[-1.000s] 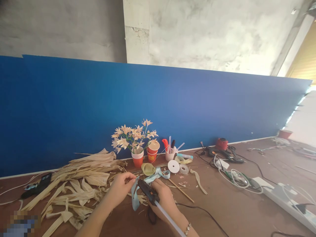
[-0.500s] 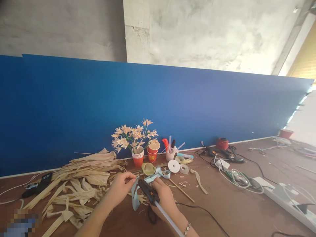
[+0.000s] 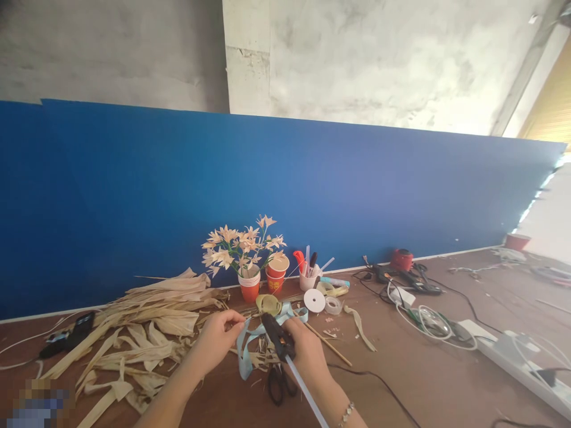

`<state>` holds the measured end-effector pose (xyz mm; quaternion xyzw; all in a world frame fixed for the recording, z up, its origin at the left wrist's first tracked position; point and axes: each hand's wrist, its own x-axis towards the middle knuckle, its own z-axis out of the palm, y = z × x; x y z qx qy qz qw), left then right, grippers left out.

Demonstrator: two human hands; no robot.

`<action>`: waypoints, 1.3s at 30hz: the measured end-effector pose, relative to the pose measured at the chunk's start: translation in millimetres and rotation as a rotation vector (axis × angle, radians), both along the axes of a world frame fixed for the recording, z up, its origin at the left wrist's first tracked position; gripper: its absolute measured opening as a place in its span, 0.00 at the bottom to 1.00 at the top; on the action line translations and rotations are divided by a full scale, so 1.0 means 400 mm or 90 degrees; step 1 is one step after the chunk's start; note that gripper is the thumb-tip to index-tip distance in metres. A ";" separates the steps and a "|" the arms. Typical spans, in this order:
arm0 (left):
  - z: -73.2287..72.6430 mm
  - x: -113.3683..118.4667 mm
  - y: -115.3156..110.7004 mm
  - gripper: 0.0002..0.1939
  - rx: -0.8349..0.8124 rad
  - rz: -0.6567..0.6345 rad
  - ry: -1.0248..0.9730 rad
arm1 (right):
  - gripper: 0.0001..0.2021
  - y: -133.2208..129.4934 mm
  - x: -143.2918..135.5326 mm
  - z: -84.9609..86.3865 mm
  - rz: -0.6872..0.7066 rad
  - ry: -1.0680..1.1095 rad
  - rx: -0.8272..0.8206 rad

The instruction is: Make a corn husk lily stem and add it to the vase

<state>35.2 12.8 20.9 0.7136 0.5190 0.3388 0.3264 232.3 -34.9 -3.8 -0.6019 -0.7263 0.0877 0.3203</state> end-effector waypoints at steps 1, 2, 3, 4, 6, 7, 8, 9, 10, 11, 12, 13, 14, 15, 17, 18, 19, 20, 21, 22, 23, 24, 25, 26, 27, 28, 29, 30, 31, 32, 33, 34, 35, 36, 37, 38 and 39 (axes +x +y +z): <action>0.001 -0.001 0.001 0.11 -0.001 0.003 0.002 | 0.04 0.001 0.016 0.008 -0.031 -0.020 -0.030; 0.001 -0.003 0.002 0.11 -0.002 0.005 0.003 | 0.06 0.001 0.036 0.014 -0.070 -0.047 -0.069; 0.002 -0.004 0.003 0.11 -0.004 0.007 0.002 | 0.09 0.002 0.059 0.018 -0.117 -0.078 -0.108; 0.003 -0.005 0.003 0.11 -0.006 0.009 -0.001 | 0.12 0.002 0.083 0.019 -0.178 -0.115 -0.158; 0.005 -0.006 0.003 0.10 -0.011 0.012 -0.007 | 0.13 0.000 0.134 0.009 -0.235 -0.172 -0.249; 0.005 -0.005 0.003 0.10 -0.013 0.012 -0.009 | 0.13 -0.002 0.157 -0.001 -0.248 -0.194 -0.288; 0.006 -0.005 0.003 0.10 -0.013 0.010 -0.011 | 0.13 -0.004 0.177 -0.013 -0.252 -0.212 -0.305; 0.006 -0.004 0.002 0.10 -0.013 0.008 -0.012 | 0.12 -0.006 0.194 -0.026 -0.250 -0.224 -0.319; 0.006 -0.004 0.001 0.11 -0.013 0.006 -0.012 | 0.11 -0.008 0.205 -0.037 -0.248 -0.234 -0.327; 0.006 -0.003 0.001 0.11 -0.014 0.003 -0.013 | 0.11 -0.011 0.212 -0.046 -0.251 -0.245 -0.334; 0.006 -0.003 0.000 0.11 -0.016 0.000 -0.015 | 0.11 -0.013 0.213 -0.051 -0.259 -0.256 -0.340; 0.007 -0.002 -0.001 0.11 -0.019 -0.002 -0.017 | 0.12 -0.015 0.209 -0.051 -0.273 -0.268 -0.344; 0.007 -0.001 -0.001 0.12 -0.021 -0.005 -0.021 | 0.13 -0.016 0.199 -0.047 -0.290 -0.285 -0.342; 0.008 -0.001 -0.002 0.12 -0.024 -0.008 -0.024 | 0.15 -0.016 0.183 -0.038 -0.303 -0.299 -0.327; 0.009 0.001 -0.003 0.12 -0.030 -0.012 -0.033 | 0.14 -0.009 0.136 -0.012 -0.296 -0.297 -0.259; 0.009 0.002 -0.004 0.12 -0.035 -0.013 -0.038 | 0.14 -0.001 0.104 0.003 -0.262 -0.246 -0.202; 0.010 0.002 -0.004 0.12 -0.040 -0.014 -0.044 | 0.14 0.010 0.070 0.016 -0.212 -0.147 -0.161; 0.010 0.002 -0.004 0.12 -0.046 -0.016 -0.051 | 0.14 0.023 0.034 0.027 -0.138 -0.007 -0.148; 0.009 0.002 -0.004 0.12 -0.049 -0.018 -0.058 | 0.16 0.038 -0.002 0.035 -0.070 0.155 -0.168; 0.009 0.001 -0.003 0.12 -0.049 -0.021 -0.065 | 0.19 0.053 -0.035 0.039 -0.006 0.306 -0.215; 0.008 0.000 -0.002 0.12 -0.047 -0.024 -0.071 | 0.23 0.067 -0.065 0.041 0.051 0.429 -0.261; 0.007 -0.003 0.000 0.11 -0.044 -0.026 -0.076 | 0.26 0.079 -0.090 0.041 0.109 0.517 -0.306; 0.005 -0.005 0.003 0.11 -0.042 -0.027 -0.079 | 0.27 0.090 -0.110 0.039 0.154 0.582 -0.345; 0.004 -0.008 0.006 0.11 -0.043 -0.026 -0.080 | 0.26 0.099 -0.124 0.036 0.185 0.628 -0.369; 0.003 -0.011 0.010 0.11 -0.044 -0.023 -0.079 | 0.23 0.106 -0.134 0.033 0.202 0.658 -0.378; 0.001 -0.013 0.013 0.11 -0.041 -0.017 -0.073 | 0.18 0.112 -0.140 0.030 0.204 0.676 -0.374; 0.000 -0.015 0.016 0.11 -0.034 -0.004 -0.062 | 0.15 0.116 -0.142 0.027 0.195 0.686 -0.362; -0.001 -0.016 0.017 0.10 -0.017 0.012 -0.044 | 0.15 0.120 -0.143 0.024 0.180 0.690 -0.348; -0.003 -0.016 0.018 0.09 0.009 0.030 -0.022 | 0.16 0.123 -0.143 0.022 0.163 0.691 -0.334; -0.005 -0.015 0.018 0.09 0.043 0.045 0.004 | 0.18 0.125 -0.142 0.020 0.147 0.690 -0.327; -0.007 -0.014 0.017 0.08 0.077 0.058 0.029 | 0.19 0.126 -0.142 0.018 0.132 0.689 -0.323; -0.010 -0.012 0.015 0.09 0.109 0.066 0.052 | 0.20 0.127 -0.142 0.017 0.118 0.691 -0.321; -0.012 -0.010 0.012 0.09 0.136 0.071 0.070 | 0.21 0.127 -0.143 0.016 0.106 0.695 -0.320; -0.014 -0.008 0.010 0.09 0.157 0.075 0.086 | 0.22 0.128 -0.145 0.014 0.094 0.699 -0.319; -0.017 -0.006 0.007 0.10 0.170 0.078 0.100 | 0.22 0.128 -0.147 0.013 0.086 0.701 -0.320; -0.018 -0.005 0.004 0.10 0.179 0.080 0.114 | 0.22 0.128 -0.149 0.012 0.079 0.703 -0.321; -0.019 -0.003 0.002 0.10 0.185 0.081 0.127 | 0.22 0.128 -0.150 0.010 0.075 0.703 -0.321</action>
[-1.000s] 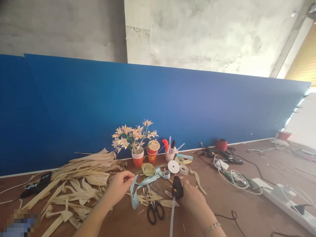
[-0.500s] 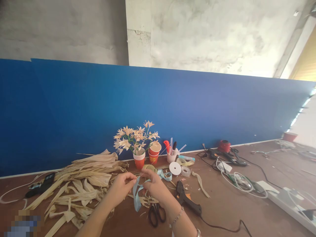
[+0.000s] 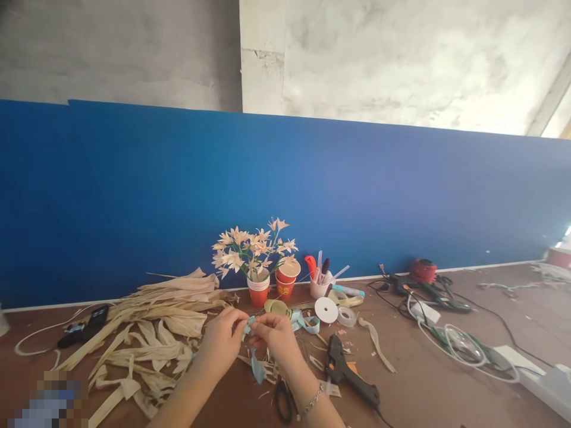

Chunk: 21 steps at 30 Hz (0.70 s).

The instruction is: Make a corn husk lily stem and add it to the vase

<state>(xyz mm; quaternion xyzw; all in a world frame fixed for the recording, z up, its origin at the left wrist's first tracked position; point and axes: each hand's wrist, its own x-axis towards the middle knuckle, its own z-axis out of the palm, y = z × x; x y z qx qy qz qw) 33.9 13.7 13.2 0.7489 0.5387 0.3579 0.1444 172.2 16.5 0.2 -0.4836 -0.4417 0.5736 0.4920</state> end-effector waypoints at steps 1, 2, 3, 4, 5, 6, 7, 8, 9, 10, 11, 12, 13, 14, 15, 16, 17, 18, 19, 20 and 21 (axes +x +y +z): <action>-0.001 0.001 -0.001 0.10 0.004 0.001 0.012 | 0.22 0.000 -0.001 -0.001 -0.002 -0.002 -0.001; -0.001 0.002 -0.003 0.10 0.007 0.002 0.022 | 0.22 0.001 -0.002 -0.003 -0.004 -0.005 0.000; -0.001 0.003 -0.003 0.10 0.010 0.001 0.030 | 0.22 0.001 -0.003 -0.004 -0.005 -0.008 0.003; 0.000 0.004 -0.004 0.10 0.013 0.001 0.037 | 0.22 0.001 -0.003 -0.005 -0.005 -0.012 0.007; 0.001 0.005 -0.004 0.10 0.016 0.002 0.044 | 0.23 0.000 -0.004 -0.005 -0.006 -0.016 0.011; 0.002 0.006 -0.004 0.09 0.016 0.005 0.053 | 0.23 -0.001 -0.005 -0.006 -0.007 -0.019 0.015; 0.003 0.006 -0.005 0.09 0.015 0.010 0.063 | 0.23 -0.002 -0.006 -0.006 -0.009 -0.021 0.019; 0.004 0.006 -0.005 0.08 0.011 0.016 0.074 | 0.23 -0.003 -0.008 -0.006 -0.013 -0.020 0.022; 0.005 0.006 -0.006 0.08 0.008 0.022 0.083 | 0.23 -0.004 -0.010 -0.006 -0.018 -0.017 0.024; 0.006 0.006 -0.006 0.08 0.004 0.027 0.092 | 0.22 -0.005 -0.013 -0.007 -0.026 -0.013 0.026; 0.006 0.006 -0.007 0.08 0.003 0.030 0.097 | 0.22 -0.006 -0.016 -0.008 -0.033 -0.008 0.028; 0.006 0.005 -0.008 0.08 0.002 0.032 0.102 | 0.21 -0.006 -0.018 -0.009 -0.039 -0.004 0.029; 0.006 0.005 -0.008 0.07 0.001 0.034 0.105 | 0.21 -0.006 -0.021 -0.010 -0.043 -0.001 0.029; 0.006 0.004 -0.008 0.07 0.001 0.037 0.109 | 0.21 -0.006 -0.023 -0.011 -0.046 0.002 0.029; 0.006 0.004 -0.008 0.07 0.000 0.040 0.112 | 0.21 -0.006 -0.024 -0.013 -0.047 0.003 0.030; 0.006 0.004 -0.008 0.07 -0.001 0.044 0.116 | 0.21 -0.006 -0.025 -0.014 -0.048 0.001 0.030; 0.007 0.004 -0.009 0.07 -0.002 0.047 0.120 | 0.21 -0.006 -0.025 -0.015 -0.049 -0.002 0.031; 0.007 0.004 -0.009 0.06 -0.003 0.050 0.125 | 0.21 -0.006 -0.025 -0.016 -0.050 -0.007 0.032; 0.008 0.004 -0.009 0.06 -0.004 0.052 0.130 | 0.21 -0.006 -0.025 -0.017 -0.051 -0.012 0.031; 0.009 0.005 -0.008 0.06 -0.005 0.054 0.134 | 0.21 -0.006 -0.025 -0.017 -0.050 -0.016 0.031; 0.010 0.006 -0.008 0.07 -0.006 0.055 0.138 | 0.21 -0.006 -0.025 -0.017 -0.049 -0.019 0.031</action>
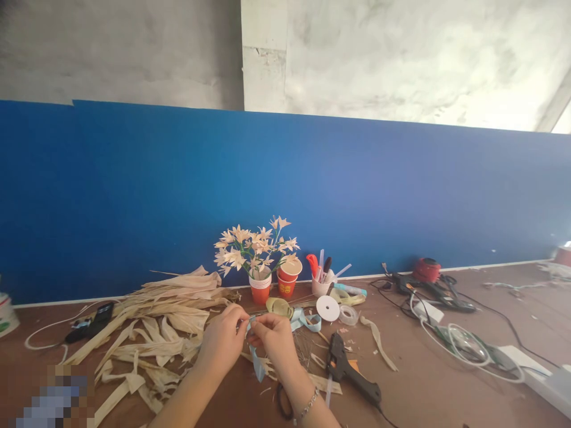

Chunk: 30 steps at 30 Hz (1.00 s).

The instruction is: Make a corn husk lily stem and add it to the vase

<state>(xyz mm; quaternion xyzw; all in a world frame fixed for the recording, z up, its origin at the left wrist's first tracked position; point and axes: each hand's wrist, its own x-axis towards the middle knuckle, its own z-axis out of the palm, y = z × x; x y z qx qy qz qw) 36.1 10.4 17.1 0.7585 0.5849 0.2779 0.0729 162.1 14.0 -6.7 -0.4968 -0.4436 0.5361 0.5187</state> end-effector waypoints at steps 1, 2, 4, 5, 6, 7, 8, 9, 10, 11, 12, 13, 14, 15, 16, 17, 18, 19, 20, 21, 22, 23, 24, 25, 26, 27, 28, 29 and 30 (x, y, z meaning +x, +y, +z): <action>0.000 0.001 0.000 0.07 -0.002 0.001 0.004 | 0.21 0.000 0.000 0.000 0.001 -0.001 0.000; 0.000 0.001 0.000 0.07 -0.003 0.003 0.008 | 0.21 -0.001 0.000 0.000 0.001 -0.002 0.000; -0.001 0.002 0.000 0.07 -0.002 0.005 0.013 | 0.21 -0.002 -0.001 0.000 -0.001 -0.002 0.002; -0.002 0.002 0.000 0.07 0.000 0.005 0.015 | 0.21 -0.003 -0.002 0.000 -0.002 -0.001 0.003; -0.002 0.002 -0.001 0.07 0.003 0.005 0.018 | 0.21 -0.004 -0.003 0.000 -0.005 0.000 0.005; -0.003 0.001 -0.001 0.07 0.005 0.004 0.020 | 0.20 -0.004 -0.005 0.000 -0.009 0.002 0.005; -0.003 0.001 -0.002 0.07 0.006 0.004 0.024 | 0.20 -0.005 -0.006 -0.001 -0.015 0.005 0.006; -0.003 0.001 -0.002 0.07 0.004 0.004 0.028 | 0.20 -0.005 -0.007 -0.002 -0.021 0.007 0.006; -0.004 0.001 -0.003 0.07 0.002 0.005 0.034 | 0.19 -0.005 -0.009 -0.002 -0.027 0.010 0.007; -0.004 0.002 -0.003 0.07 0.000 0.005 0.040 | 0.19 -0.005 -0.010 -0.003 -0.031 0.013 0.008; -0.005 0.002 -0.002 0.07 -0.002 0.005 0.046 | 0.19 -0.005 -0.011 -0.004 -0.032 0.016 0.008; -0.006 0.003 -0.001 0.07 -0.003 0.004 0.050 | 0.19 -0.004 -0.011 -0.004 -0.032 0.019 0.009; -0.008 0.004 0.000 0.07 -0.003 0.004 0.053 | 0.20 -0.004 -0.012 -0.004 -0.033 0.020 0.014; -0.010 0.006 0.001 0.07 -0.002 0.003 0.053 | 0.21 -0.003 -0.011 -0.004 -0.035 0.019 0.018; -0.012 0.007 0.001 0.07 -0.001 0.002 0.051 | 0.21 -0.003 -0.011 -0.004 -0.040 0.014 0.023; -0.014 0.008 0.002 0.08 0.000 0.002 0.048 | 0.22 -0.003 -0.010 -0.004 -0.046 0.007 0.030; -0.014 0.009 0.002 0.08 0.002 0.000 0.045 | 0.23 -0.002 -0.008 -0.004 -0.052 -0.001 0.036; -0.014 0.010 0.002 0.08 0.002 0.000 0.041 | 0.23 -0.002 -0.007 -0.005 -0.059 -0.008 0.042; -0.012 0.011 0.001 0.08 0.002 0.003 0.041 | 0.23 -0.002 -0.006 -0.007 -0.065 -0.012 0.049; -0.010 0.013 0.001 0.08 0.001 0.001 0.043 | 0.23 -0.002 -0.004 -0.008 -0.071 -0.012 0.058; -0.006 0.015 0.000 0.08 0.004 0.002 0.045 | 0.23 -0.002 -0.003 -0.010 -0.080 -0.010 0.068; -0.002 0.017 0.000 0.09 0.005 0.000 0.052 | 0.22 -0.002 -0.002 -0.011 -0.085 -0.010 0.074; 0.002 0.020 0.001 0.09 0.006 -0.006 0.062 | 0.21 -0.002 -0.002 -0.011 -0.089 -0.010 0.077; 0.007 0.022 0.001 0.09 0.011 -0.010 0.076 | 0.21 -0.003 -0.002 -0.010 -0.093 -0.008 0.076; 0.010 0.025 0.002 0.09 0.015 -0.012 0.090 | 0.20 -0.003 -0.002 -0.008 -0.097 -0.004 0.073; 0.012 0.028 0.002 0.09 0.022 -0.015 0.100 | 0.19 -0.005 -0.003 -0.006 -0.101 0.004 0.067; 0.013 0.032 0.002 0.09 0.033 -0.012 0.108 | 0.19 -0.007 -0.004 -0.003 -0.102 0.018 0.060; 0.012 0.035 0.002 0.09 0.044 -0.010 0.113 | 0.18 -0.009 -0.005 0.000 -0.104 0.034 0.054; 0.008 0.038 0.001 0.09 0.052 -0.007 0.112 | 0.18 -0.012 -0.006 0.001 -0.106 0.050 0.048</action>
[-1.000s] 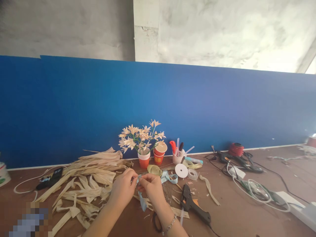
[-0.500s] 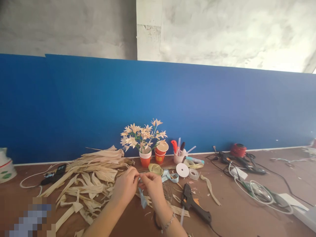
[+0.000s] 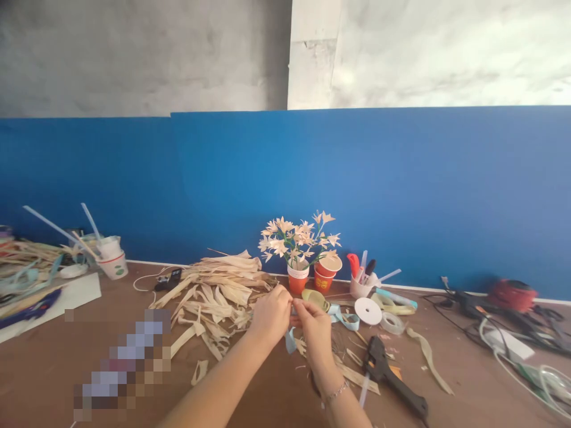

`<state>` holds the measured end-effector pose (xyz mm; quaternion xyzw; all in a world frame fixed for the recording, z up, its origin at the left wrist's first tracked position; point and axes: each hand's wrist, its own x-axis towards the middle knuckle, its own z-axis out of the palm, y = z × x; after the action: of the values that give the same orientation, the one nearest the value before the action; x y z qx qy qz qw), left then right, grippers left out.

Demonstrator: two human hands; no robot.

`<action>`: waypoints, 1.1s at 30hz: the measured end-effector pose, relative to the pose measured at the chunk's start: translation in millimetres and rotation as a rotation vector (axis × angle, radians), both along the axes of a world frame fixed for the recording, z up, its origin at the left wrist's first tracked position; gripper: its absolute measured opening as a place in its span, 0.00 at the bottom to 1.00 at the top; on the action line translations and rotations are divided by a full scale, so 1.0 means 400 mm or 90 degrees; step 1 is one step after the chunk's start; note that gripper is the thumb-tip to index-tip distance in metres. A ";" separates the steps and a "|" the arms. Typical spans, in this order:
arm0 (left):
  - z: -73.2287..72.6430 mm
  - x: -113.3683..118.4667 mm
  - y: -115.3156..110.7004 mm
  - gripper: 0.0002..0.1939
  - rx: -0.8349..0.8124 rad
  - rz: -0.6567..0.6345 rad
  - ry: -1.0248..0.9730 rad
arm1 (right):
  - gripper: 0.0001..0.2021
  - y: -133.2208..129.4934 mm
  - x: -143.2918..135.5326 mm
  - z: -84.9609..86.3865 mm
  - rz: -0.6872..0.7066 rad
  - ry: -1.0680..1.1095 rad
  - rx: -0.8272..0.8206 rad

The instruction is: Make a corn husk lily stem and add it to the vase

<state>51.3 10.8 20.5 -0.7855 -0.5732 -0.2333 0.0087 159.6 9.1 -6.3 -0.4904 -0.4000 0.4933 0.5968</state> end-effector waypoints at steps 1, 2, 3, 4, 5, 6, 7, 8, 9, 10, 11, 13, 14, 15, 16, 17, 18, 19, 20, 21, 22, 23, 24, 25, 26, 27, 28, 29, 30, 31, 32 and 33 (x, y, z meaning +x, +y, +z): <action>-0.006 0.003 -0.002 0.09 0.007 0.001 -0.001 | 0.18 -0.004 -0.001 -0.001 -0.004 0.013 -0.005; -0.013 0.005 -0.004 0.09 0.010 0.003 -0.002 | 0.18 -0.008 -0.003 -0.003 -0.011 0.023 -0.009; -0.023 0.007 -0.006 0.09 0.011 0.005 -0.001 | 0.18 -0.012 -0.005 -0.009 -0.020 0.028 -0.012; -0.034 0.008 -0.010 0.09 0.015 0.005 0.003 | 0.18 -0.017 -0.008 -0.016 -0.032 0.028 -0.014; -0.045 0.009 -0.013 0.09 0.019 0.007 0.007 | 0.18 -0.022 -0.010 -0.024 -0.043 0.023 -0.014; -0.058 0.008 -0.017 0.09 0.026 0.008 0.011 | 0.18 -0.026 -0.013 -0.034 -0.051 0.014 -0.012; -0.070 0.007 -0.020 0.08 0.035 0.011 0.015 | 0.18 -0.031 -0.016 -0.044 -0.057 0.001 -0.007; -0.082 0.006 -0.023 0.08 0.047 0.013 0.018 | 0.19 -0.034 -0.019 -0.054 -0.060 -0.011 0.000; -0.093 0.004 -0.025 0.08 0.061 0.012 0.019 | 0.19 -0.037 -0.022 -0.064 -0.063 -0.022 0.006; -0.104 0.002 -0.027 0.08 0.078 0.009 0.021 | 0.18 -0.038 -0.024 -0.072 -0.064 -0.028 0.012; -0.113 -0.001 -0.028 0.08 0.096 0.002 0.021 | 0.18 -0.039 -0.026 -0.081 -0.062 -0.028 0.016; -0.131 -0.004 -0.027 0.07 0.135 -0.019 0.023 | 0.17 -0.038 -0.025 -0.096 -0.059 -0.010 0.014; -0.138 -0.005 -0.026 0.07 0.155 -0.030 0.024 | 0.17 -0.036 -0.024 -0.103 -0.059 0.004 0.007; -0.144 -0.006 -0.025 0.08 0.172 -0.043 0.023 | 0.16 -0.035 -0.021 -0.109 -0.060 0.019 -0.003; -0.150 -0.006 -0.024 0.08 0.188 -0.055 0.021 | 0.16 -0.034 -0.018 -0.115 -0.062 0.034 -0.014; -0.156 -0.006 -0.023 0.08 0.201 -0.068 0.016 | 0.16 -0.033 -0.015 -0.121 -0.062 0.048 -0.023; -0.161 -0.005 -0.023 0.08 0.211 -0.080 0.008 | 0.16 -0.032 -0.012 -0.126 -0.061 0.062 -0.028; -0.166 -0.004 -0.023 0.07 0.217 -0.089 -0.005 | 0.15 -0.033 -0.008 -0.131 -0.059 0.074 -0.030; -0.170 -0.002 -0.024 0.07 0.218 -0.094 -0.021 | 0.15 -0.034 -0.006 -0.135 -0.055 0.083 -0.031; -0.174 -0.001 -0.026 0.07 0.215 -0.093 -0.041 | 0.15 -0.036 -0.003 -0.138 -0.052 0.089 -0.033; -0.178 0.000 -0.028 0.07 0.208 -0.091 -0.060 | 0.15 -0.039 -0.001 -0.140 -0.051 0.090 -0.036; -0.181 0.002 -0.031 0.07 0.203 -0.093 -0.078 | 0.15 -0.042 0.001 -0.140 -0.052 0.085 -0.041; -0.184 0.003 -0.035 0.07 0.197 -0.097 -0.093 | 0.15 -0.046 0.003 -0.139 -0.054 0.077 -0.046; -0.185 0.005 -0.038 0.07 0.191 -0.097 -0.108 | 0.16 -0.050 0.004 -0.136 -0.058 0.068 -0.051; -0.185 0.007 -0.042 0.06 0.182 -0.101 -0.120 | 0.16 -0.053 0.006 -0.132 -0.061 0.059 -0.055; -0.185 0.010 -0.045 0.06 0.178 -0.105 -0.127 | 0.17 -0.057 0.008 -0.127 -0.066 0.052 -0.063; -0.185 0.012 -0.047 0.06 0.170 -0.111 -0.130 | 0.18 -0.060 0.010 -0.123 -0.072 0.046 -0.073; -0.185 0.015 -0.048 0.05 0.168 -0.116 -0.132 | 0.19 -0.063 0.013 -0.119 -0.079 0.042 -0.087; -0.185 0.019 -0.048 0.06 0.170 -0.111 -0.136 | 0.20 -0.065 0.016 -0.117 -0.085 0.040 -0.099; -0.187 0.022 -0.048 0.05 0.173 -0.107 -0.143 | 0.21 -0.067 0.019 -0.116 -0.091 0.038 -0.108; -0.189 0.024 -0.047 0.05 0.179 -0.106 -0.150 | 0.22 -0.068 0.023 -0.117 -0.093 0.033 -0.117; -0.192 0.027 -0.045 0.05 0.187 -0.105 -0.159 | 0.22 -0.068 0.026 -0.120 -0.095 0.027 -0.121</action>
<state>62.0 -7.4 -56.5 -0.7851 -0.4636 -0.4094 0.0329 170.2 -18.2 -54.2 -0.5625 -0.3016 0.4934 0.5909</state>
